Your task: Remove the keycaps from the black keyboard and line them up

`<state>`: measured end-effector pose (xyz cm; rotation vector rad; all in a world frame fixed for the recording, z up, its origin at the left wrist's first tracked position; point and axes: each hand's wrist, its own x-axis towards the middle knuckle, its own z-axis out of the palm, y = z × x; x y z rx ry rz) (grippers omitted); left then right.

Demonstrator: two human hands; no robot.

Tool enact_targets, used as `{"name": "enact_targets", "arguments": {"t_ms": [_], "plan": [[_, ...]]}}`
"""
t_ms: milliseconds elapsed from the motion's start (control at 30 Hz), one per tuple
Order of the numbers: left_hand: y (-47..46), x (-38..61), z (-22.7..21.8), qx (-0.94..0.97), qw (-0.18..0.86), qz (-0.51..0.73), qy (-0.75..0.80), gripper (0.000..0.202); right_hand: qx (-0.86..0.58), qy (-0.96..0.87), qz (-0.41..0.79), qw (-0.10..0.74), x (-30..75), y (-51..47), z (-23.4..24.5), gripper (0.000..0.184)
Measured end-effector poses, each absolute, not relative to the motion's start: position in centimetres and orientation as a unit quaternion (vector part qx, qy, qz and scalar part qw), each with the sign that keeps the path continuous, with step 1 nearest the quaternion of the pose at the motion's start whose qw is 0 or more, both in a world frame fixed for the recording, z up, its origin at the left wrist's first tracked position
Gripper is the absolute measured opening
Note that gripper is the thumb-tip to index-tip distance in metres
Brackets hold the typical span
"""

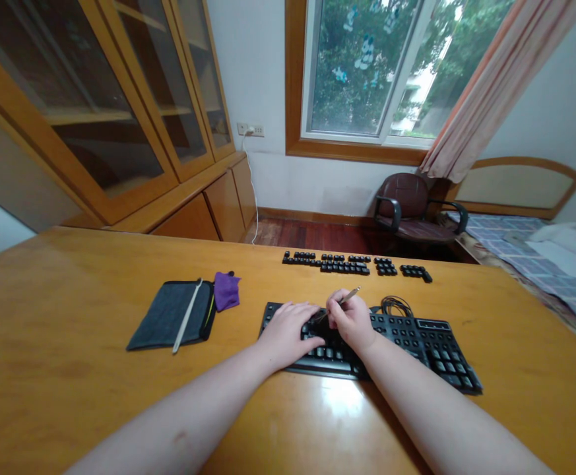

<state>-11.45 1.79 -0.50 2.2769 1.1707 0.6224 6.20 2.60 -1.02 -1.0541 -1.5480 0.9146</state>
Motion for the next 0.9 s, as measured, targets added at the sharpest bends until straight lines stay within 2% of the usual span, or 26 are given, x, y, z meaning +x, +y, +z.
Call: {"name": "enact_targets", "arguments": {"t_ms": [167, 233, 333, 467, 533, 733, 900], "plan": [[2.1, -11.6, -0.5, 0.808, 0.289, 0.289, 0.424, 0.031, -0.410, -0.642, 0.432, 0.482, 6.1, 2.6, -1.3, 0.025], [2.2, -11.6, -0.5, 0.797, 0.295, 0.304, 0.432, 0.025, -0.403, -0.644, 0.440, 0.479, 6.0, 2.6, -1.1, 0.024], [2.2, -11.6, -0.5, 0.777, 0.306, 0.329, 0.440, 0.023, -0.404, -0.667, 0.410, 0.474, 6.1, 2.6, -0.6, 0.022], [2.1, -11.6, -0.4, 0.755, 0.307, 0.352, 0.461, 0.022, -0.428, -0.718, 0.279, 0.473, 6.2, 2.7, 0.1, 0.019], [2.1, -11.7, -0.5, 0.752, 0.302, 0.353, 0.467, 0.022, -0.440, -0.724, 0.251, 0.468, 6.2, 2.8, 0.2, 0.020], [2.2, -11.9, -1.1, 0.752, 0.304, 0.350, 0.468, 0.022, -0.444, -0.721, 0.280, 0.452, 6.1, 2.8, -0.1, 0.030], [2.3, -11.9, -1.0, 0.745, 0.325, 0.338, 0.475, 0.025, -0.429, -0.697, 0.330, 0.470, 6.0, 3.0, -0.8, 0.030]]}}
